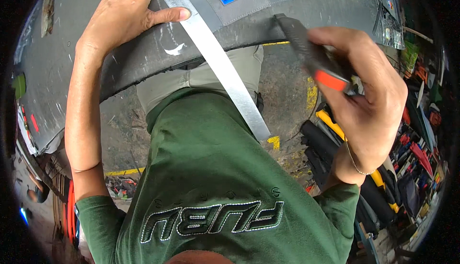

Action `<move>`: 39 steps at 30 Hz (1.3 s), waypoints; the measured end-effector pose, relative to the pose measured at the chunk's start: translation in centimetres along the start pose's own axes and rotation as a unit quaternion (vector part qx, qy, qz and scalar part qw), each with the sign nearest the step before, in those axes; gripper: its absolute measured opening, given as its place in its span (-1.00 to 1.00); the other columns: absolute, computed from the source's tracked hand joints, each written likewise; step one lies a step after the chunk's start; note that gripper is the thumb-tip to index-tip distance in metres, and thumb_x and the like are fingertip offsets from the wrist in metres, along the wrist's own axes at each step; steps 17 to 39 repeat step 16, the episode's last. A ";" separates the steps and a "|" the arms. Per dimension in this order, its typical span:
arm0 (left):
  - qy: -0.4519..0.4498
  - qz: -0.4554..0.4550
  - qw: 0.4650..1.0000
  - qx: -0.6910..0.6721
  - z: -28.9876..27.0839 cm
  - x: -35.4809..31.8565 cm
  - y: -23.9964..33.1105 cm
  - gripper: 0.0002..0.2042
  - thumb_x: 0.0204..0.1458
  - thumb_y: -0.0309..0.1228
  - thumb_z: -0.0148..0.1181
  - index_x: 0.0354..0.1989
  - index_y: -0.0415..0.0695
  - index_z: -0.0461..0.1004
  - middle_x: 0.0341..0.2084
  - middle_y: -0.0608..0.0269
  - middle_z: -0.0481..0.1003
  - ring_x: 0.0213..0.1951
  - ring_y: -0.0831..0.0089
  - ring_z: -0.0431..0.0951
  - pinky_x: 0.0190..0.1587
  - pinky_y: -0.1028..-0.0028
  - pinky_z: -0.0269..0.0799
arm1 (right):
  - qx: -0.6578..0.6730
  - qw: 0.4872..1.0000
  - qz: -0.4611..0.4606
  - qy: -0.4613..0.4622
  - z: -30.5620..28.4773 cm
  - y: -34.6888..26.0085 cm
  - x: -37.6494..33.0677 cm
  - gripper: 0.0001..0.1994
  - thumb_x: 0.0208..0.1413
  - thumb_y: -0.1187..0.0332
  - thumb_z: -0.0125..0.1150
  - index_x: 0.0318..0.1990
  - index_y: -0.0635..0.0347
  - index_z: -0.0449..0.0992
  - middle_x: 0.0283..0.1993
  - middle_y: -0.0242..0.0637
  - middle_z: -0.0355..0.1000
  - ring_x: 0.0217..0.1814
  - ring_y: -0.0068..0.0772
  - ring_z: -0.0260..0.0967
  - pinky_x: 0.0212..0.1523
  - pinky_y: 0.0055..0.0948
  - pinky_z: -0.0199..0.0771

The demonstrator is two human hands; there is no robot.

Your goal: Using a utility knife and a metal ruler to cut precise shapes out of a grey synthetic material on a workbench.

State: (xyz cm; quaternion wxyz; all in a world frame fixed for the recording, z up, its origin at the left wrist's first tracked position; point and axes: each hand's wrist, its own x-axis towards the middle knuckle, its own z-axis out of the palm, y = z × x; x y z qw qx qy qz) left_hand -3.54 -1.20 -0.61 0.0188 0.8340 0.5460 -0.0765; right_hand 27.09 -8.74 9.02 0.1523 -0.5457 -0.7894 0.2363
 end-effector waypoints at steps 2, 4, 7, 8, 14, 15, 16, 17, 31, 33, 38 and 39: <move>-0.047 -0.017 0.999 0.016 -1.1 0.6 0.6 0.17 -0.02 0.36 0.24 0.32 -0.68 0.10 0.32 -0.52 0.19 0.42 -0.24 0.18 0.45 0.01 0.14 | -0.014 0.996 -0.084 -0.007 0.8 0.6 2.1 -0.72 0.05 0.59 0.41 -0.05 0.40 0.62 -0.05 -0.13 0.62 0.09 -0.36 0.54 0.07 -0.41 0.55; -0.075 -0.028 0.997 0.018 -1.3 0.3 0.5 0.19 -0.03 0.37 0.25 0.33 -0.67 0.08 0.34 -0.51 0.17 0.44 -0.24 0.16 0.45 0.01 0.14 | 0.041 0.981 -0.178 -0.072 3.2 2.5 5.5 -0.70 0.14 0.44 0.40 0.00 0.38 0.62 -0.03 -0.10 0.61 0.10 -0.31 0.55 0.14 -0.37 0.51; 0.150 0.051 0.987 -0.006 4.5 -0.7 -2.1 0.19 -0.03 0.37 0.24 0.34 -0.67 0.07 0.34 -0.52 0.16 0.45 -0.23 0.15 0.45 0.01 0.14 | 0.244 0.970 0.008 0.019 6.8 4.4 8.0 -0.84 0.35 0.36 0.27 -0.02 0.15 0.66 -0.09 -0.22 0.66 -0.01 -0.18 0.57 0.08 -0.32 0.52; 0.148 0.052 0.988 -0.007 4.5 -0.6 -2.0 0.19 -0.03 0.37 0.24 0.34 -0.67 0.07 0.34 -0.52 0.16 0.45 -0.23 0.15 0.45 0.01 0.14 | 0.244 0.969 0.011 0.019 7.0 3.1 8.7 -0.84 0.35 0.36 0.27 -0.02 0.15 0.66 -0.09 -0.22 0.66 -0.01 -0.18 0.57 0.08 -0.32 0.52; -0.052 -0.027 0.998 0.008 -0.9 0.5 0.6 0.21 -0.04 0.39 0.25 0.34 -0.67 0.06 0.34 -0.53 0.15 0.45 -0.24 0.13 0.45 -0.03 0.13 | 0.755 0.617 0.193 -0.109 7.6 -2.7 16.0 -0.52 0.43 -0.08 0.00 0.05 0.23 0.41 -0.46 -0.45 0.33 -0.62 -0.63 0.21 -0.61 -0.58 0.21; -0.067 -0.024 0.997 0.014 -1.2 0.7 0.7 0.22 -0.04 0.40 0.23 0.35 -0.67 0.05 0.35 -0.53 0.15 0.45 -0.25 0.12 0.46 -0.03 0.12 | 0.567 0.823 -0.015 0.008 11.7 -1.7 16.6 -0.48 0.42 -0.14 -0.01 0.06 0.23 0.41 -0.47 -0.45 0.34 -0.63 -0.61 0.22 -0.62 -0.57 0.19; -0.083 -0.027 0.996 0.020 -1.2 0.6 0.6 0.22 -0.03 0.41 0.22 0.35 -0.67 0.05 0.35 -0.53 0.14 0.46 -0.27 0.12 0.46 -0.03 0.11 | 0.543 0.837 -0.038 -0.055 12.9 -1.6 18.3 -0.46 0.35 -0.19 0.11 0.07 0.15 0.42 -0.42 -0.42 0.39 -0.61 -0.55 0.27 -0.63 -0.45 0.25; -0.083 -0.027 0.996 0.020 -1.2 0.6 0.6 0.22 -0.03 0.41 0.22 0.35 -0.67 0.05 0.35 -0.53 0.14 0.46 -0.27 0.12 0.46 -0.03 0.11 | 0.543 0.837 -0.038 -0.055 12.9 -1.6 18.3 -0.46 0.35 -0.19 0.11 0.07 0.15 0.42 -0.42 -0.42 0.39 -0.61 -0.55 0.27 -0.63 -0.45 0.25; -0.083 -0.027 0.996 0.020 -1.2 0.6 0.6 0.22 -0.03 0.41 0.22 0.35 -0.67 0.05 0.35 -0.53 0.14 0.46 -0.27 0.12 0.46 -0.03 0.11 | 0.543 0.837 -0.038 -0.055 12.9 -1.6 18.3 -0.46 0.35 -0.19 0.11 0.07 0.15 0.42 -0.42 -0.42 0.39 -0.61 -0.55 0.27 -0.63 -0.45 0.25; -0.083 -0.027 0.996 0.020 -1.2 0.6 0.6 0.22 -0.03 0.41 0.22 0.35 -0.67 0.05 0.35 -0.53 0.14 0.46 -0.27 0.12 0.46 -0.03 0.11 | 0.543 0.837 -0.038 -0.055 12.9 -1.6 18.3 -0.46 0.35 -0.19 0.11 0.07 0.15 0.42 -0.42 -0.42 0.39 -0.61 -0.55 0.27 -0.63 -0.45 0.25; -0.083 -0.027 0.996 0.020 -1.2 0.6 0.6 0.22 -0.03 0.41 0.22 0.35 -0.67 0.05 0.35 -0.53 0.14 0.46 -0.27 0.12 0.46 -0.03 0.11 | 0.543 0.837 -0.038 -0.055 12.9 -1.6 18.3 -0.46 0.35 -0.19 0.11 0.07 0.15 0.42 -0.42 -0.42 0.39 -0.61 -0.55 0.27 -0.63 -0.45 0.25; -0.083 -0.027 0.996 0.020 -1.2 0.6 0.6 0.22 -0.03 0.41 0.22 0.35 -0.67 0.05 0.35 -0.53 0.14 0.46 -0.27 0.12 0.46 -0.03 0.11 | 0.543 0.837 -0.038 -0.055 12.9 -1.6 18.3 -0.46 0.35 -0.19 0.11 0.07 0.15 0.42 -0.42 -0.42 0.39 -0.61 -0.55 0.27 -0.63 -0.45 0.25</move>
